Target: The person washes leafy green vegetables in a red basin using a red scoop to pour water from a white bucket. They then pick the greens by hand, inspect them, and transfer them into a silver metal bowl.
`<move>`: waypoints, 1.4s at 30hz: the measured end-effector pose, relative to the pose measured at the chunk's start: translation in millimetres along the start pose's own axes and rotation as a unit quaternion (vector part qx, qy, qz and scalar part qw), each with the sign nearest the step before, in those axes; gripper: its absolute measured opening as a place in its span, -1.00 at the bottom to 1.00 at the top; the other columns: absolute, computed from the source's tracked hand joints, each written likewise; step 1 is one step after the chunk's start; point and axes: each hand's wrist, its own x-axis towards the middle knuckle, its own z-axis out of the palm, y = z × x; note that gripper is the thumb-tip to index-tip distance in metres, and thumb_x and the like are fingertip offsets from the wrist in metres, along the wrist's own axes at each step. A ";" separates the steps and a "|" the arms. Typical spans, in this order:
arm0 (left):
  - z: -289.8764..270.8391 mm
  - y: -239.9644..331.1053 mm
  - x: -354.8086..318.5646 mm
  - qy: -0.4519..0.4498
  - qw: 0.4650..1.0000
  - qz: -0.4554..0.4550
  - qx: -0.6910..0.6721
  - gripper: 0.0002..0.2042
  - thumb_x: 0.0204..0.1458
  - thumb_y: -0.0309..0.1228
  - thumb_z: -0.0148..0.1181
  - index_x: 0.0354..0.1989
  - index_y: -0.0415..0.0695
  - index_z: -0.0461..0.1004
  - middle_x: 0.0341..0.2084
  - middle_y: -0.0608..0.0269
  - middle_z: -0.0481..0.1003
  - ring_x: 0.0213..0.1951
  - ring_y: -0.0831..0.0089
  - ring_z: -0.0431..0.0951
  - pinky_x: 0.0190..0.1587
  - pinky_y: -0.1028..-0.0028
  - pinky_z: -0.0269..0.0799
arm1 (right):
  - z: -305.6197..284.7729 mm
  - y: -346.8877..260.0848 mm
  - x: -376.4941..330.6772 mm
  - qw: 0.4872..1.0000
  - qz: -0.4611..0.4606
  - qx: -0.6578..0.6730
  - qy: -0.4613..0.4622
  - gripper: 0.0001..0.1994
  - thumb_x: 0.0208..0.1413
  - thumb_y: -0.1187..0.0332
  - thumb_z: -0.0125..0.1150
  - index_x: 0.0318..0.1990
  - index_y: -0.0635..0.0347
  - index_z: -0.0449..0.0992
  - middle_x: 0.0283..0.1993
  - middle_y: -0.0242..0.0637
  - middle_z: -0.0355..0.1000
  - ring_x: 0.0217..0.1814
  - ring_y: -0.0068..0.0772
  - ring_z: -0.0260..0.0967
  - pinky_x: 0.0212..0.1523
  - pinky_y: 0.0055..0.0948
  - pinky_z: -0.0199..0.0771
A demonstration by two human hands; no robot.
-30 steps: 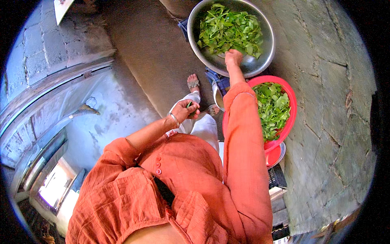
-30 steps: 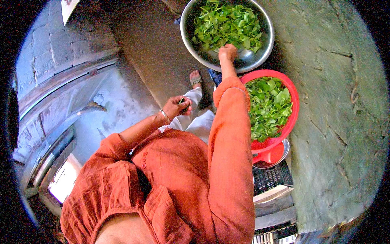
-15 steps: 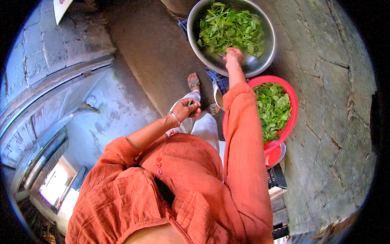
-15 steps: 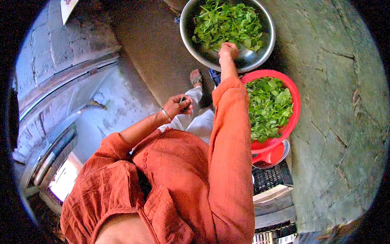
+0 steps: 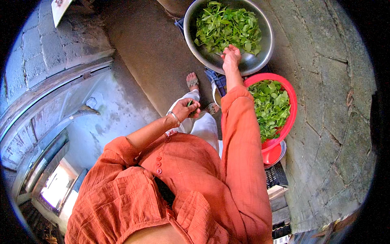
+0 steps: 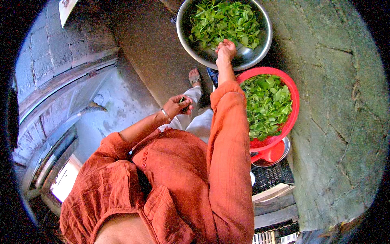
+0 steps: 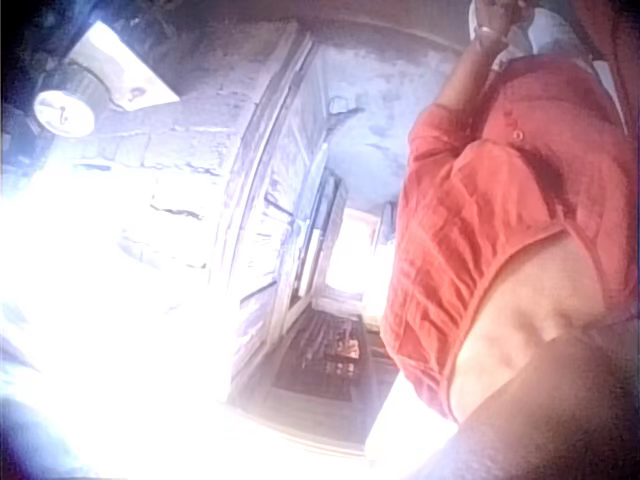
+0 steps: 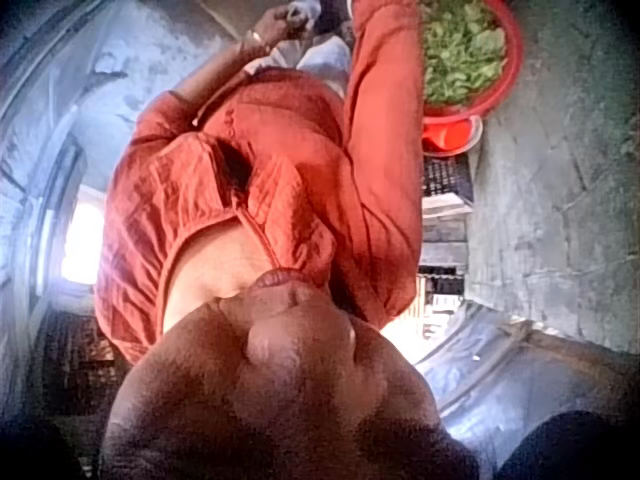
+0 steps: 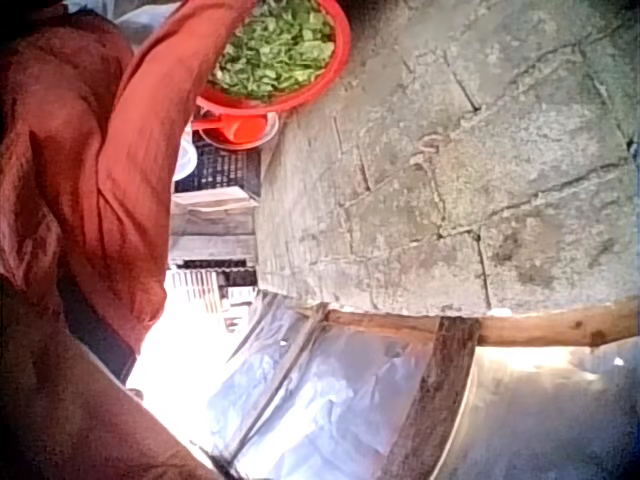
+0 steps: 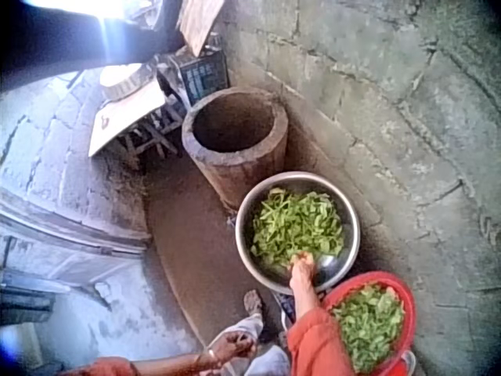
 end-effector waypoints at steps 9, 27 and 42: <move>-0.5 1.9 0.1 0.007 1.000 -0.008 0.004 -0.90 0.09 -0.38 -0.02 -0.32 -0.12 0.37 -0.49 0.33 0.45 -0.49 0.57 0.46 -0.35 0.52 0.49 | 1.1 -1.2 -1.7 0.998 -0.015 0.027 -0.054 -0.70 -0.09 0.61 0.02 -0.14 0.17 0.28 -0.35 -0.37 0.29 -0.56 -0.57 0.21 -0.67 -0.62 0.28; 4.3 1.2 5.9 -0.012 1.000 0.003 -0.001 -0.89 0.09 -0.39 -0.02 -0.30 -0.15 0.37 -0.51 0.30 0.44 -0.49 0.54 0.46 -0.35 0.51 0.47 | -4.4 -28.2 -27.8 0.993 0.058 0.084 -0.050 -0.74 -0.11 0.48 0.16 -0.20 0.11 0.34 -0.37 -0.46 0.27 -0.44 -0.61 0.20 -0.58 -0.61 0.31; 35.4 2.7 2.7 -0.013 1.000 -0.005 0.026 -0.89 0.08 -0.40 -0.02 -0.31 -0.16 0.37 -0.50 0.28 0.45 -0.47 0.54 0.46 -0.35 0.51 0.48 | -31.4 -80.7 -88.8 0.980 -0.091 0.070 -0.160 -0.67 -0.05 0.57 0.09 -0.08 0.17 0.30 -0.26 -0.40 0.36 -0.35 -0.64 0.27 -0.49 -0.69 0.29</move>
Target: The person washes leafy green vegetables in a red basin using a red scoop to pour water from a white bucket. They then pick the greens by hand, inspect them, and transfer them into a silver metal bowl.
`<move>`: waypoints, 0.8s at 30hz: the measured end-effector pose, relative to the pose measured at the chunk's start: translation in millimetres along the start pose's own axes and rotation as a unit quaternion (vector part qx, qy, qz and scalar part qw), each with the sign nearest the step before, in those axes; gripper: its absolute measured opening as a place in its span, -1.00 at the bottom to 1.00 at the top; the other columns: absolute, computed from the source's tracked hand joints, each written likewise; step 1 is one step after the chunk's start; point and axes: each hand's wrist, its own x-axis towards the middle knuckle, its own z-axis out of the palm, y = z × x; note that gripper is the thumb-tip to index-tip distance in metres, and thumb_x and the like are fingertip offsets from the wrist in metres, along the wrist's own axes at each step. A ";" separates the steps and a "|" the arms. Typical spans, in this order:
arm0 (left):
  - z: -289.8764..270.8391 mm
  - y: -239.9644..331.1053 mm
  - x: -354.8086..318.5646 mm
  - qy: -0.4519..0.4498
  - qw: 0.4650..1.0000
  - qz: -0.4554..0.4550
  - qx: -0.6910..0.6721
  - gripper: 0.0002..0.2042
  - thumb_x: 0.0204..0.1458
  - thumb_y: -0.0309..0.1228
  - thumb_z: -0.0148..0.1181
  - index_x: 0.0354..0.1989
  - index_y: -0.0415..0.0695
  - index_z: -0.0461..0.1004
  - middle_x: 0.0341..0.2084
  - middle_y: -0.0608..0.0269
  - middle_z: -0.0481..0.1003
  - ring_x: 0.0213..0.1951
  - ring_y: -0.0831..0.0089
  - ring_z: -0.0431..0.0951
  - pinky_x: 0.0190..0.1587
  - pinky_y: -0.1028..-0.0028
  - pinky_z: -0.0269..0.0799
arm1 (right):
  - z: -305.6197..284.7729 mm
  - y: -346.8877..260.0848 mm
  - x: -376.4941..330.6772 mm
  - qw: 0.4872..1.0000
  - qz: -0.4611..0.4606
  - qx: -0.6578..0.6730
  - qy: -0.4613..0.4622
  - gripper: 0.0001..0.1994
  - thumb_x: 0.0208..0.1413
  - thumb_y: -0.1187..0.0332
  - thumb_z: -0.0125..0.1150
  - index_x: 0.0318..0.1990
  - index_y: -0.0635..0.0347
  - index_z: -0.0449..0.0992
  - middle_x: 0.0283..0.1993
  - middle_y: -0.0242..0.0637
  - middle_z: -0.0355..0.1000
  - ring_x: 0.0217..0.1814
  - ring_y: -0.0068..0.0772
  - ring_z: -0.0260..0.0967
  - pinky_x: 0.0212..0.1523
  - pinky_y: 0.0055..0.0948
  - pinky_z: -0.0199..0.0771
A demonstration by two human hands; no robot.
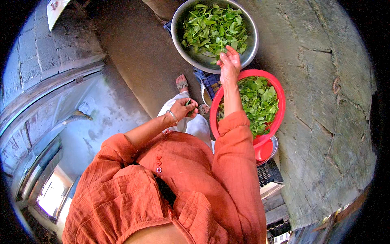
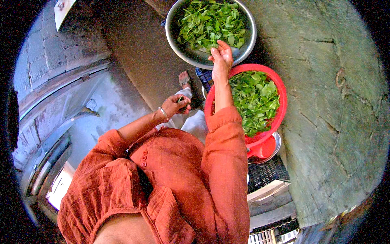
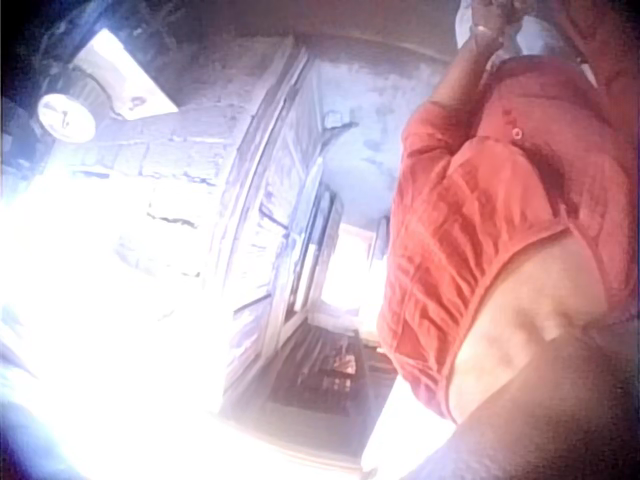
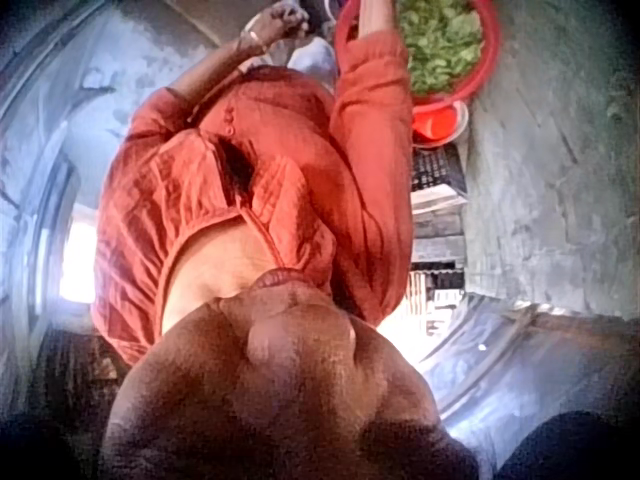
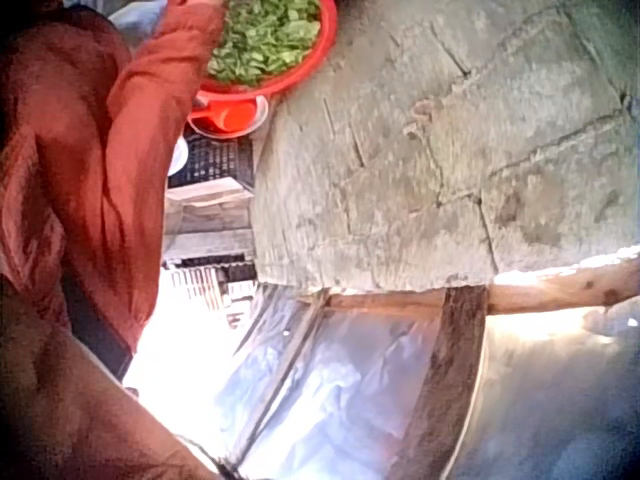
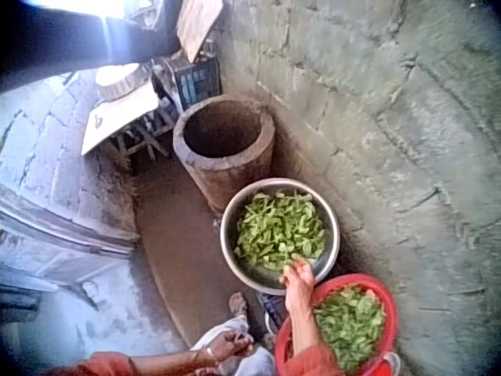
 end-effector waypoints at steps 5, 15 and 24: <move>3.0 2.2 -1.8 -0.018 1.000 0.023 -0.008 -0.90 0.08 -0.40 -0.02 -0.32 -0.16 0.37 -0.52 0.30 0.44 -0.49 0.54 0.45 -0.37 0.51 0.47 | 5.4 -20.7 -12.9 1.000 -0.019 0.010 -0.008 -0.68 -0.05 0.57 0.07 -0.08 0.21 0.30 -0.27 -0.35 0.35 -0.38 -0.62 0.25 -0.49 -0.67 0.28; 58.6 67.3 -23.9 0.018 0.979 0.199 0.044 -0.86 0.06 -0.31 0.05 -0.34 -0.10 0.38 -0.55 0.46 0.37 -0.56 0.70 0.31 -0.43 0.63 0.36 | -26.2 -103.9 -110.3 0.995 -0.071 0.063 -0.038 -0.65 -0.08 0.61 -0.03 -0.05 0.25 0.28 -0.16 -0.29 0.31 -0.30 -0.53 0.27 -0.36 -0.56 0.32; 173.1 67.2 -82.4 -0.216 0.918 0.311 0.114 -0.77 -0.01 -0.50 0.12 -0.14 -0.19 0.40 -0.33 0.39 0.43 -0.31 0.70 0.39 -0.24 0.66 0.35 | -85.4 -169.2 -226.3 0.988 -0.152 -0.033 -0.009 -0.64 -0.08 0.56 -0.03 -0.03 0.28 0.27 -0.09 -0.24 0.34 -0.17 -0.51 0.27 -0.27 -0.53 0.29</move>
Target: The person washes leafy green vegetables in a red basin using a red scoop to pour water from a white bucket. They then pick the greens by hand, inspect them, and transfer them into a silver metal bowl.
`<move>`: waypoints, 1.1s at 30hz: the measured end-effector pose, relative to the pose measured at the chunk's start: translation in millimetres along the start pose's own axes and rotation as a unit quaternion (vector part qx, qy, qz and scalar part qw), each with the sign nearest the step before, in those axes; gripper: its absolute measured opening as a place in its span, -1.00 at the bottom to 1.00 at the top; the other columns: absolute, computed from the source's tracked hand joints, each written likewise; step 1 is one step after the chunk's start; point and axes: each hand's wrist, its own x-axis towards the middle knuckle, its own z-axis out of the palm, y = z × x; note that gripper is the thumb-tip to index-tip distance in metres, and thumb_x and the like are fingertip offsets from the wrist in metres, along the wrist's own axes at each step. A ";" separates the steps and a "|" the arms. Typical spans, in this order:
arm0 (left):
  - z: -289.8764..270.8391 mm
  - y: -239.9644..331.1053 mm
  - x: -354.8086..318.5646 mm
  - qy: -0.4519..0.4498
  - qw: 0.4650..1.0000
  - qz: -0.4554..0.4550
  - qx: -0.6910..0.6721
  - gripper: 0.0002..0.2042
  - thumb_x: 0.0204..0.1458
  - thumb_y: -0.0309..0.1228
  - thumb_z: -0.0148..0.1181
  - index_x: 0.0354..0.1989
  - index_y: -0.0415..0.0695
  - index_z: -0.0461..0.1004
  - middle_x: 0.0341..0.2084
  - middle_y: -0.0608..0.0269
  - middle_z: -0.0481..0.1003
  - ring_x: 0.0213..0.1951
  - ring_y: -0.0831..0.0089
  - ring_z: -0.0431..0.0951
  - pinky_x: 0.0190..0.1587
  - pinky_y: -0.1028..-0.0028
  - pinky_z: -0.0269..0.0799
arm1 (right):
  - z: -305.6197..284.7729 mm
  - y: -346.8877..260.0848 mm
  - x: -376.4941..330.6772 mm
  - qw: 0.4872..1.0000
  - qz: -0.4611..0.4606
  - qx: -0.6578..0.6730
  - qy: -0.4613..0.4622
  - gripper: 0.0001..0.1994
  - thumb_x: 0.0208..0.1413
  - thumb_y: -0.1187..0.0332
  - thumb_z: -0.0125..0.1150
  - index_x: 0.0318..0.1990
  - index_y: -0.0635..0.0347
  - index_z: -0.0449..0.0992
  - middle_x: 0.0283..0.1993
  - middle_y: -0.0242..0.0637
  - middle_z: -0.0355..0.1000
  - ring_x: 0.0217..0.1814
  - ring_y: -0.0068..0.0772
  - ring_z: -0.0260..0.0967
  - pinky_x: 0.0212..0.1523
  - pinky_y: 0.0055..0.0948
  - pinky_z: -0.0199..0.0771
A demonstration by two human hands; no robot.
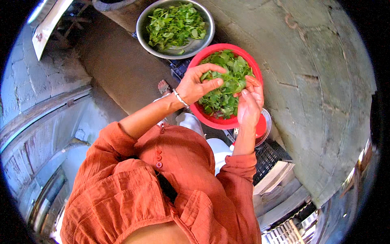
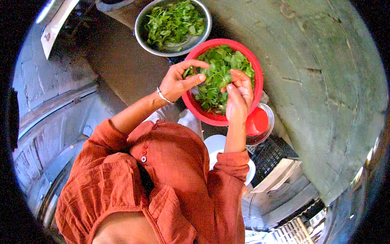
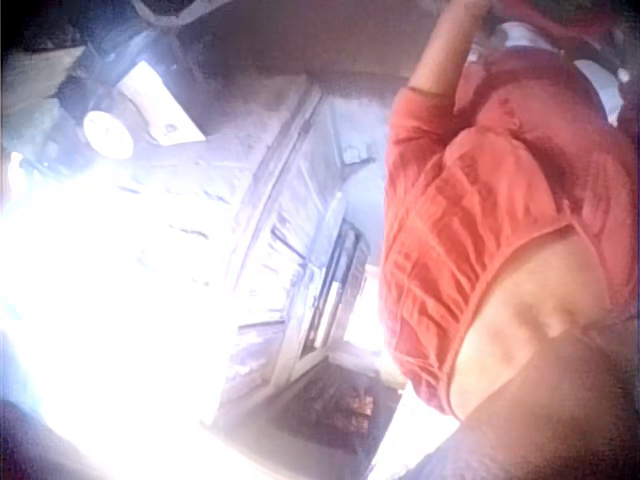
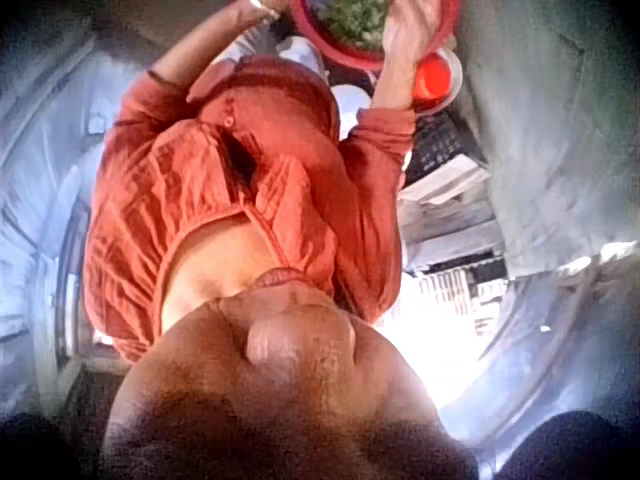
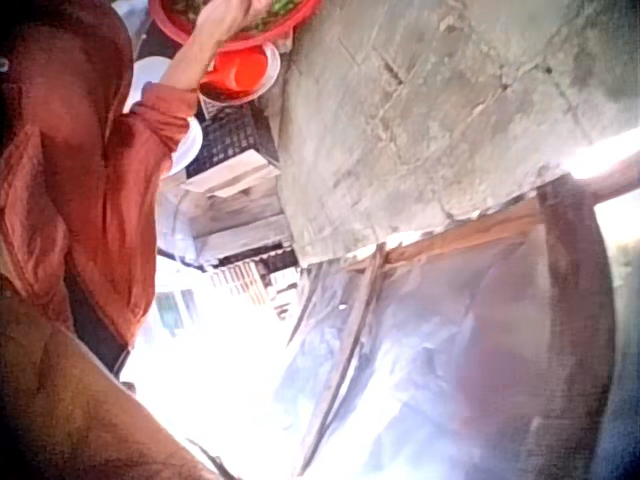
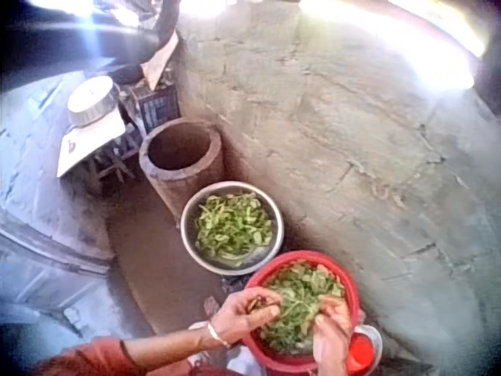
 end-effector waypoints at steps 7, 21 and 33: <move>63.9 -4.7 -4.8 -0.097 0.955 0.086 0.266 -0.80 -0.06 -0.52 0.13 -0.23 -0.22 0.45 -0.37 0.30 0.48 -0.32 0.64 0.42 -0.27 0.61 0.35 | -24.1 -38.3 -50.7 0.997 -0.048 -0.059 0.005 -0.63 -0.12 0.64 0.01 -0.07 0.26 0.31 -0.10 -0.31 0.33 -0.19 -0.60 0.24 -0.21 -0.61 0.26; 112.6 -9.2 -21.3 -0.063 0.957 0.135 0.250 -0.90 -0.08 -0.51 0.18 -0.37 -0.23 0.50 -0.43 0.25 0.53 -0.34 0.61 0.47 -0.23 0.59 0.36 | -49.2 -73.2 -90.2 0.991 -0.092 -0.098 0.020 -0.65 -0.09 0.68 0.06 -0.08 0.22 0.34 -0.26 -0.43 0.34 -0.27 -0.69 0.23 -0.26 -0.70 0.23; 118.3 -2.2 -27.8 -0.047 0.959 0.152 0.233 -0.90 -0.07 -0.51 0.17 -0.35 -0.21 0.52 -0.43 0.28 0.52 -0.34 0.62 0.45 -0.23 0.58 0.35 | -49.8 -77.3 -96.1 0.985 -0.102 -0.127 0.059 -0.68 -0.08 0.66 0.10 -0.12 0.20 0.37 -0.31 -0.45 0.32 -0.27 -0.67 0.23 -0.27 -0.70 0.24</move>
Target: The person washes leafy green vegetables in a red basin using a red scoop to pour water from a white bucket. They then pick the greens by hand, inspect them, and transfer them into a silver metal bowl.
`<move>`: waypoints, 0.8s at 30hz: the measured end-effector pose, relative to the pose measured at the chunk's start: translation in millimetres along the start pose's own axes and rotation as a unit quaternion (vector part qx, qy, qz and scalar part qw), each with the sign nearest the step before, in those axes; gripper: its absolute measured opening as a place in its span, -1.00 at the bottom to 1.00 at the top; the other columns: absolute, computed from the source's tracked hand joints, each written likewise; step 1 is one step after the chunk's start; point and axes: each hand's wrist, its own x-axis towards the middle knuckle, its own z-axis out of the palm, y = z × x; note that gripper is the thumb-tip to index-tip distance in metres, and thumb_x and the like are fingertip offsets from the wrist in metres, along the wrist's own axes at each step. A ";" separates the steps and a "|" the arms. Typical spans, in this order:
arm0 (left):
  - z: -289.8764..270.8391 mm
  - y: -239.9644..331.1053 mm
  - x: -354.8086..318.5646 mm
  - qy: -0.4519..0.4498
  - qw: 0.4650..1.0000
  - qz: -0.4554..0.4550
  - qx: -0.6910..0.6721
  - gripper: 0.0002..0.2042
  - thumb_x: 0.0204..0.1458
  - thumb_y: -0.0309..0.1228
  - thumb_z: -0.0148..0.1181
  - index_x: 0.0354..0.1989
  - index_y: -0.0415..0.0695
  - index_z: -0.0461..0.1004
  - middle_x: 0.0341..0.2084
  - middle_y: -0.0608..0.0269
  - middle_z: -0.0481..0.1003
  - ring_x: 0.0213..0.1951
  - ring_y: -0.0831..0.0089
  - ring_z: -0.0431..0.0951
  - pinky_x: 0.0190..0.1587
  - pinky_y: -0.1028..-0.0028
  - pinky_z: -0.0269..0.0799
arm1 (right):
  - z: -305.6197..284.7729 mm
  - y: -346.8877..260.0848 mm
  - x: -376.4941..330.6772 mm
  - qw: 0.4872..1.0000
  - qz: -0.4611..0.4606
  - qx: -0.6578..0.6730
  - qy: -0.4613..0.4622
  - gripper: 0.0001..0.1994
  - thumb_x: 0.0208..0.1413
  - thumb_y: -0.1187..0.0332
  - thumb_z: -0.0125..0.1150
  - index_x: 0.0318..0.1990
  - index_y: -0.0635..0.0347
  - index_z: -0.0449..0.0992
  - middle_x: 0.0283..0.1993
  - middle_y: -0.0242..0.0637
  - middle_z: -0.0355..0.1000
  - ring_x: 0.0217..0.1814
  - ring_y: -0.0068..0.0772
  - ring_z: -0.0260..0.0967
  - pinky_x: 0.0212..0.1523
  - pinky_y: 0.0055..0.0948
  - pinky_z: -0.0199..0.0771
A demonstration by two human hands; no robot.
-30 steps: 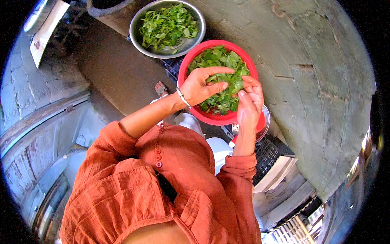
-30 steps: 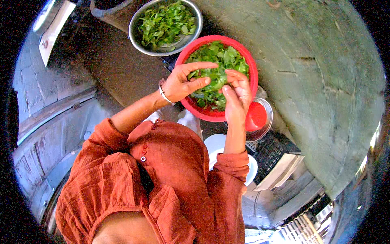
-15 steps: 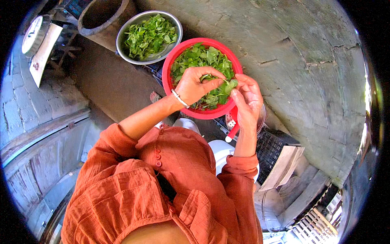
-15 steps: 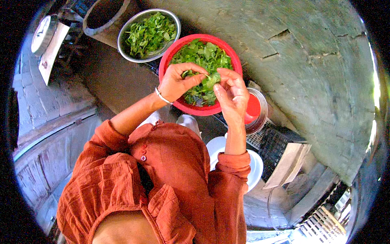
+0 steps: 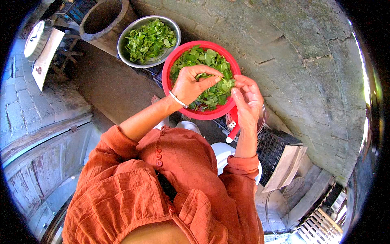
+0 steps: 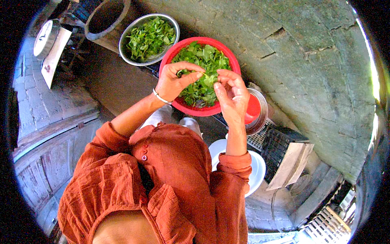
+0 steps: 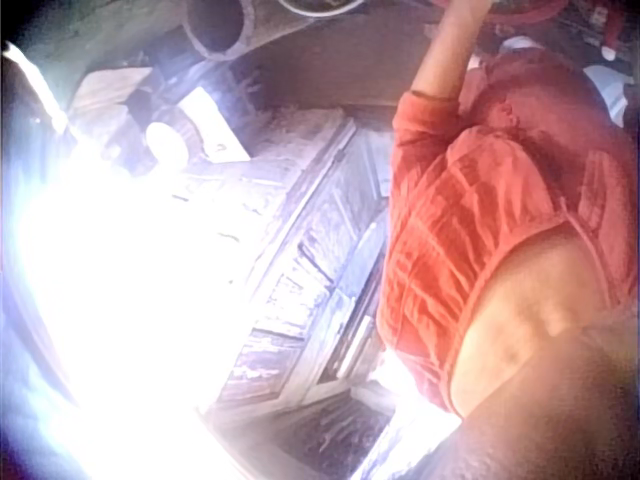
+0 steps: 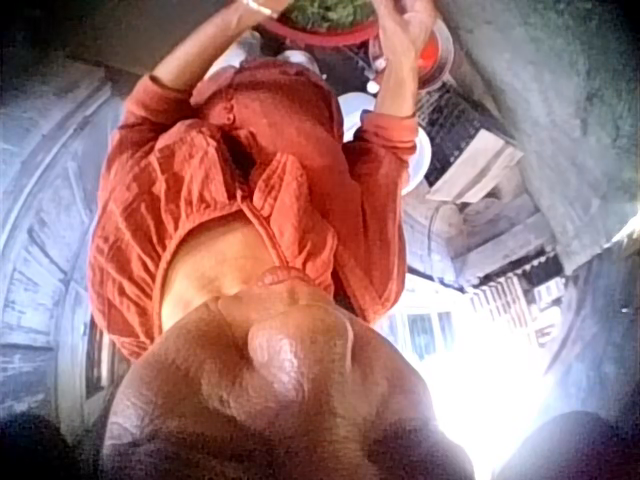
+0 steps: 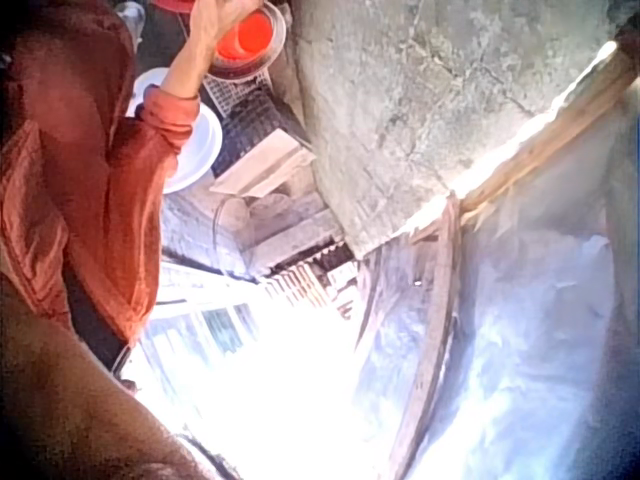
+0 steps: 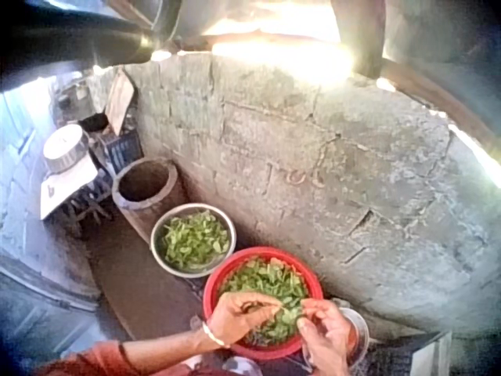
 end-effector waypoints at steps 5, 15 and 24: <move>-0.5 2.6 -0.1 0.006 1.000 -0.008 -0.013 -0.90 -0.07 -0.51 0.17 -0.36 -0.21 0.52 -0.43 0.29 0.52 -0.34 0.62 0.44 -0.23 0.58 0.35 | 1.5 2.0 1.4 1.000 -0.012 0.001 -0.012 -0.65 -0.13 0.68 0.13 -0.12 0.21 0.37 -0.33 -0.46 0.32 -0.32 -0.69 0.20 -0.30 -0.72 0.22; -1.6 6.9 -0.9 0.009 0.999 -0.020 -0.049 -0.90 -0.09 -0.52 0.19 -0.36 -0.21 0.51 -0.42 0.30 0.51 -0.33 0.62 0.44 -0.25 0.59 0.36 | 1.4 7.0 4.8 0.993 -0.087 -0.074 -0.021 -0.66 -0.20 0.66 0.21 -0.17 0.26 0.41 -0.34 -0.44 0.29 -0.31 -0.62 0.17 -0.22 -0.63 0.25; 1.1 5.3 0.7 0.007 1.000 0.009 -0.022 -0.88 -0.12 -0.52 0.22 -0.37 -0.18 0.52 -0.46 0.29 0.49 -0.35 0.59 0.45 -0.29 0.59 0.36 | 0.3 7.8 6.7 0.963 -0.163 -0.211 0.033 -0.77 -0.15 0.58 0.18 -0.25 0.23 0.46 -0.38 -0.37 0.35 -0.38 -0.56 0.22 -0.29 -0.58 0.27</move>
